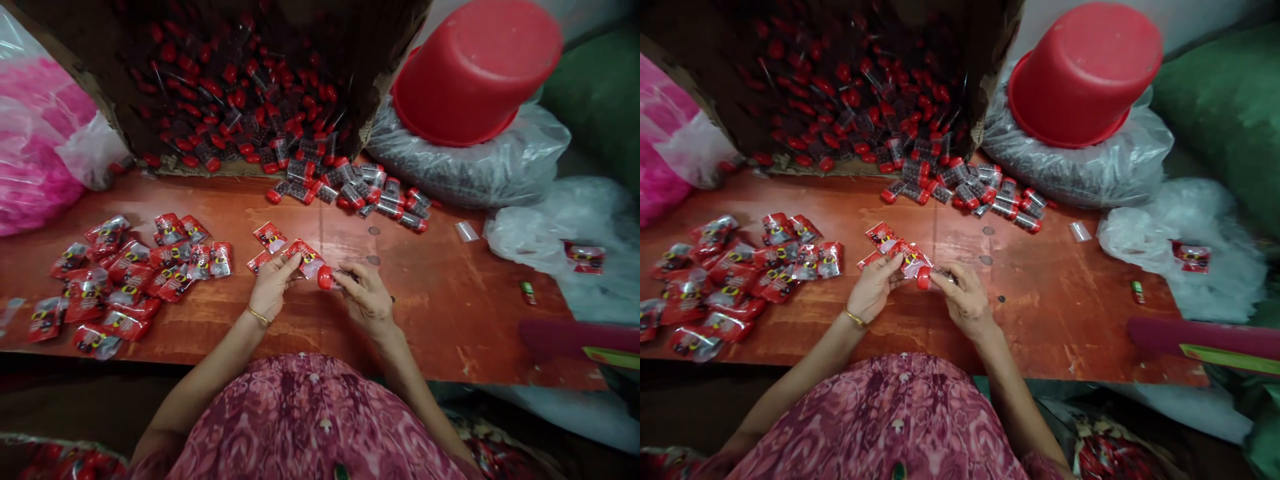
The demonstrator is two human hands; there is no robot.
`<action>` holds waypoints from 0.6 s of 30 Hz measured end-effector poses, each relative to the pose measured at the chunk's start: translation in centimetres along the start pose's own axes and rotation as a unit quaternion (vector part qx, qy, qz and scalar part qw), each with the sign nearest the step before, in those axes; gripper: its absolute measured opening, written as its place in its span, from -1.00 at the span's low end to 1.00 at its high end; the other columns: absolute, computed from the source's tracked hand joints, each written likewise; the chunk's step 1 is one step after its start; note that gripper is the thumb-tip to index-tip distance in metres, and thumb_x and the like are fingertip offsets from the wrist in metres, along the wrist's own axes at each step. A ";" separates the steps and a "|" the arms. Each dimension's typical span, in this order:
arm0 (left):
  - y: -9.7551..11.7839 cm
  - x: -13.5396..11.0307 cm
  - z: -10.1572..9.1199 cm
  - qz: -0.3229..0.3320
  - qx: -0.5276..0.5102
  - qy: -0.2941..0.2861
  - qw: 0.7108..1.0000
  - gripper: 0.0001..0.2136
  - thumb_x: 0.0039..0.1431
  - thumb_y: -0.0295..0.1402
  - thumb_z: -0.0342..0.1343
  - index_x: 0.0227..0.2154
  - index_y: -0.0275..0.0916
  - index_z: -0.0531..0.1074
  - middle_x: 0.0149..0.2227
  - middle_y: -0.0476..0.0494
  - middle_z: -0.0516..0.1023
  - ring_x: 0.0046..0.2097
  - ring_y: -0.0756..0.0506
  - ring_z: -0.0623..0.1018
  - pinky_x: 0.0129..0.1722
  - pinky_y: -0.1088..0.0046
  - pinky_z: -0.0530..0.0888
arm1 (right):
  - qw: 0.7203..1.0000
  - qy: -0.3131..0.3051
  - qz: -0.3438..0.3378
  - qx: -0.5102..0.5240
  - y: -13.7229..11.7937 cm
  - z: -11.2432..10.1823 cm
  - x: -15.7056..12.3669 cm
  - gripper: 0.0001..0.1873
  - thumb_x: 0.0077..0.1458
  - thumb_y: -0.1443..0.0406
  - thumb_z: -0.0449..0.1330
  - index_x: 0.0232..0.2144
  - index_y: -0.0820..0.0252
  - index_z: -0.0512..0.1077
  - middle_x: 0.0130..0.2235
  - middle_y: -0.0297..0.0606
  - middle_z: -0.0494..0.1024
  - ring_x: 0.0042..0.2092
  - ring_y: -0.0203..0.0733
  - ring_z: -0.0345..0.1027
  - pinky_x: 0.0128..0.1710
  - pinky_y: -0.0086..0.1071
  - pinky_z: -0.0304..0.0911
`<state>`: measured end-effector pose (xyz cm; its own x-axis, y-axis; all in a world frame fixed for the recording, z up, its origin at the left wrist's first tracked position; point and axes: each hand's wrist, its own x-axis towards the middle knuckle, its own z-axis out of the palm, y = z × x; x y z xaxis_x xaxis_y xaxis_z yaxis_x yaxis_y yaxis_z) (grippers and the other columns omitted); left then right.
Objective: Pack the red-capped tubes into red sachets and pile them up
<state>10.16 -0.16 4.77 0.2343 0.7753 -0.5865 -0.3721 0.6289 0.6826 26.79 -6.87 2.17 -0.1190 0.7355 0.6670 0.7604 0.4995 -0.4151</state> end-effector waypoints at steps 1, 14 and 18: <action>0.0 -0.1 0.1 0.011 0.005 0.001 1.000 -0.66 -0.38 -0.20 0.38 -0.57 -0.30 0.42 -0.56 0.02 0.52 -0.51 0.07 0.46 -0.46 0.57 0.36 | 1.000 0.003 -0.007 -0.006 0.0 0.0 0.0 -0.51 0.05 0.53 0.09 -0.03 -0.06 0.38 -0.13 -0.22 0.47 -0.09 -0.22 0.37 -0.17 -0.33 0.33; -0.3 0.3 -0.3 0.088 0.046 -0.002 0.995 -0.74 -0.28 -0.23 0.34 -0.55 -0.31 0.48 -0.52 -0.01 0.53 -0.45 0.04 0.45 -0.36 0.51 0.37 | 0.998 0.020 -0.017 -0.050 -0.5 0.0 -1.3 -0.52 0.04 0.52 0.11 -0.06 -0.10 0.39 -0.13 -0.24 0.47 -0.13 -0.20 0.38 -0.22 -0.30 0.35; 0.0 0.0 0.0 0.061 0.034 -0.015 0.997 -0.71 -0.32 -0.20 0.36 -0.56 -0.31 0.48 -0.51 -0.03 0.54 -0.43 0.02 0.46 -0.36 0.51 0.37 | 0.998 0.024 -0.019 -0.048 -0.4 0.2 -1.0 -0.51 0.03 0.54 0.10 -0.05 -0.06 0.39 -0.13 -0.22 0.46 -0.11 -0.20 0.37 -0.23 -0.31 0.34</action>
<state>10.14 -0.13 4.79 0.2180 0.8475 -0.4840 -0.3380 0.5308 0.7772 26.50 -7.75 1.57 -0.1207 0.6933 0.7105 0.8139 0.4789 -0.3290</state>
